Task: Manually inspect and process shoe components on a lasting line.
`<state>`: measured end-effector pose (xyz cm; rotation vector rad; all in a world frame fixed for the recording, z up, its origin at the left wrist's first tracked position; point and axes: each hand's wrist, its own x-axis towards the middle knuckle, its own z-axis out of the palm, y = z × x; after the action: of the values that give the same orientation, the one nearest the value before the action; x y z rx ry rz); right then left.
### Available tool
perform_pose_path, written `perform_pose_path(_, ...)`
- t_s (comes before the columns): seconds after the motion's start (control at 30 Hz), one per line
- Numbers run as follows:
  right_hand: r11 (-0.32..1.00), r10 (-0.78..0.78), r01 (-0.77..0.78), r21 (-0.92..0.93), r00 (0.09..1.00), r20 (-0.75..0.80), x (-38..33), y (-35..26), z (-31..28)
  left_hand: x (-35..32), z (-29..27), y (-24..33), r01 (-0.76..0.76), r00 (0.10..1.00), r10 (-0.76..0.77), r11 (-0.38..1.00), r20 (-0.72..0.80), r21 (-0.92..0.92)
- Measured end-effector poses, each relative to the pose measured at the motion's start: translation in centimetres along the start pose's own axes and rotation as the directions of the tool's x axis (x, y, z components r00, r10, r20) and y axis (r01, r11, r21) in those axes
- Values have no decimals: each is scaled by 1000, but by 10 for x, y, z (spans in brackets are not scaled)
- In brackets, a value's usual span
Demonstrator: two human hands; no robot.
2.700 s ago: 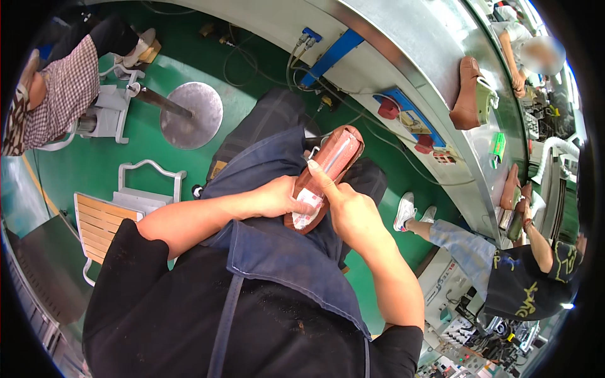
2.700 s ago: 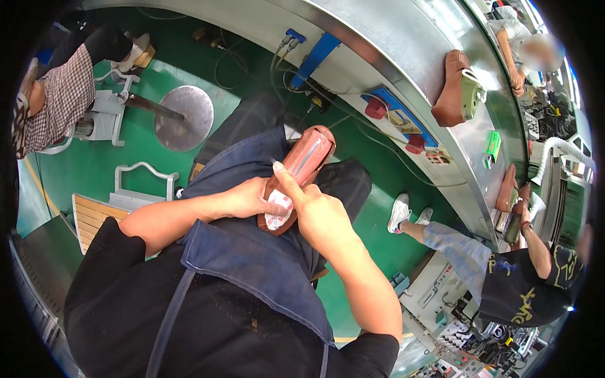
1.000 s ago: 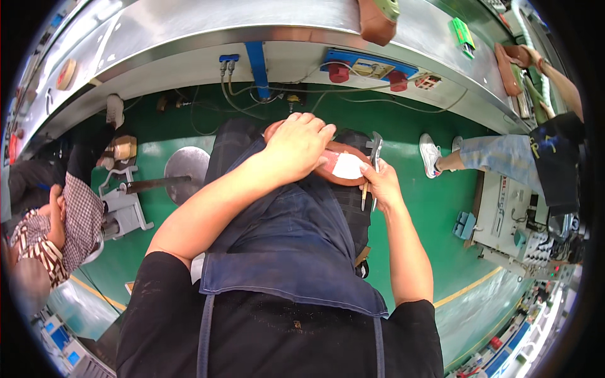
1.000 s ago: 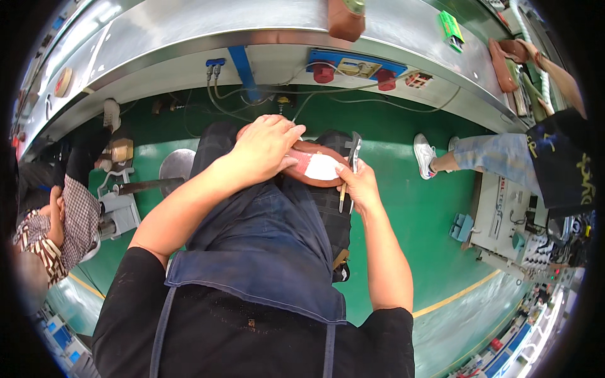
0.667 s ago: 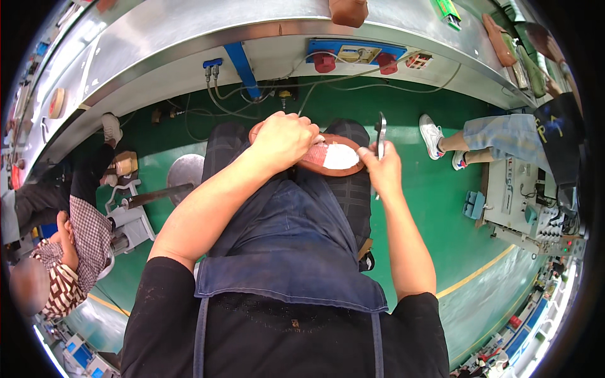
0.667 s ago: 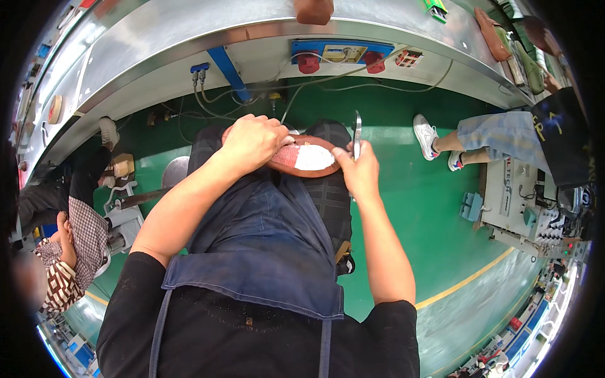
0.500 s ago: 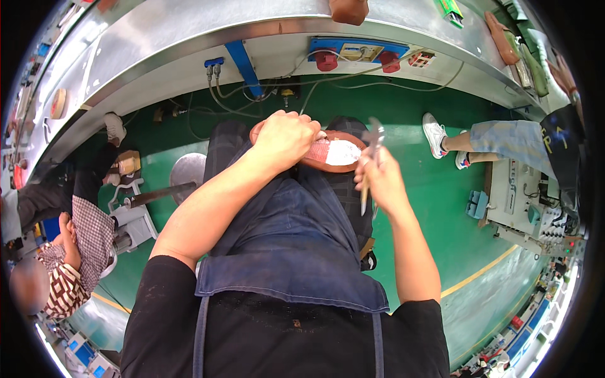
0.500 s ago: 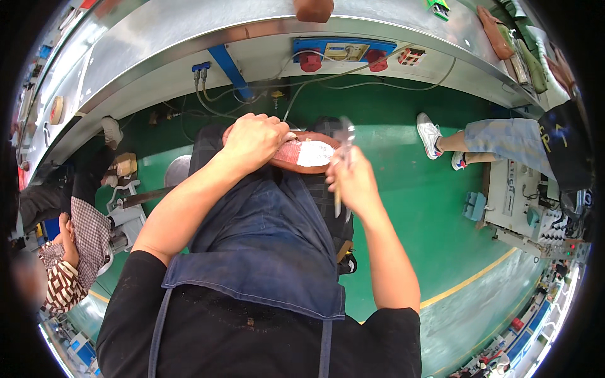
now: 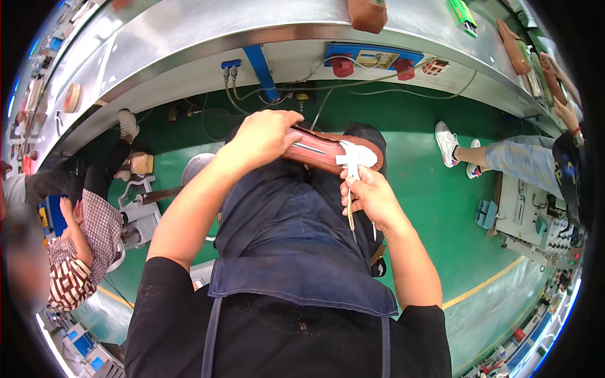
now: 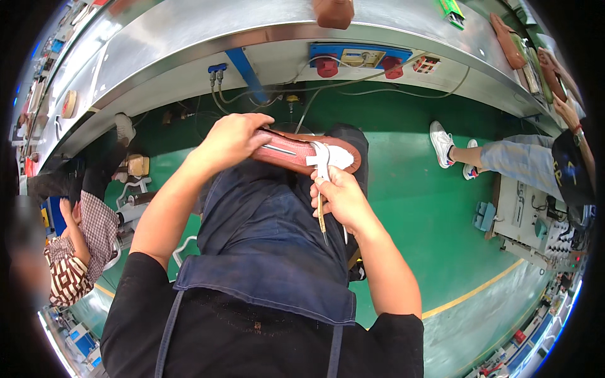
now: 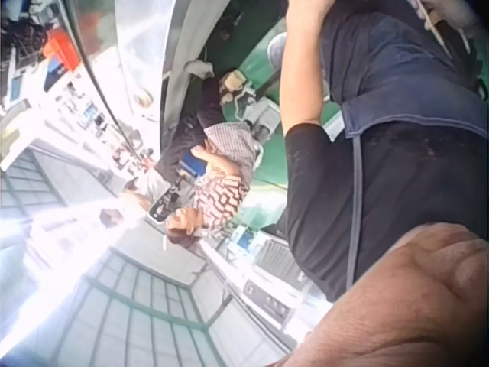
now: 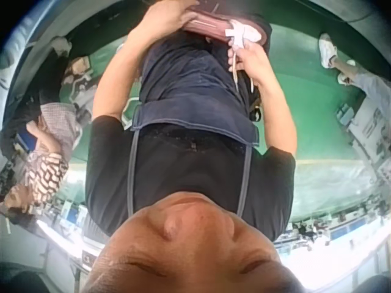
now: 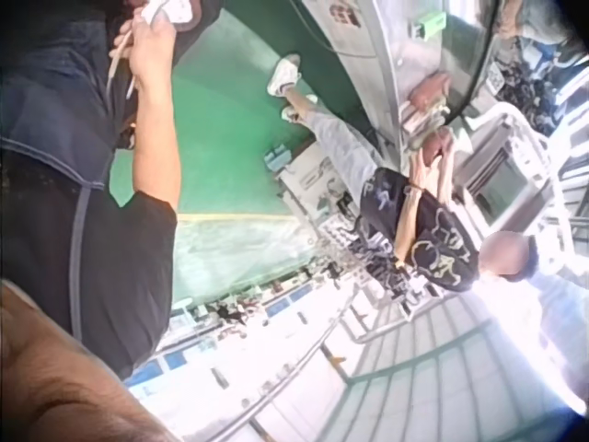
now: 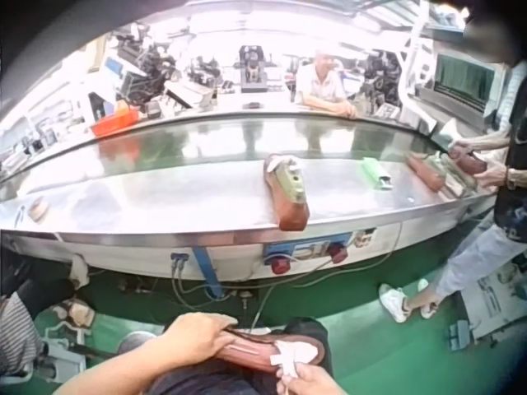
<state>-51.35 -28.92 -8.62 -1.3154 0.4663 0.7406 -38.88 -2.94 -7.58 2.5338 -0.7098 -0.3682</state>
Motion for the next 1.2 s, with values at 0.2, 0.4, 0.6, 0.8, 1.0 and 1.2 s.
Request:
perform_pose_path(0.2,997,-50,53,-50,998,47,-1,-8,4,-19,17,-17,104,983,-152,925,-106,-365)
perform_pose_path(0.4,999,-23,32,-37,976,215,16,-35,31,-22,21,-9,108,972,-171,934,-159,-339)
perform_pose_path(0.6,985,120,-89,-148,969,216,31,-57,44,-24,22,-10,101,976,-163,928,-146,-358)
perform_pose_path(0.8,901,24,31,-433,992,120,23,-55,57,-22,2,-12,2,998,-18,966,-60,-259)
perform_pose_path(1.0,791,-71,121,-599,992,107,24,-51,61,-7,1,3,-146,978,135,988,160,59)
perform_pose_path(1.2,974,63,-26,-223,985,162,9,-38,42,-16,4,4,-223,970,213,972,118,78)
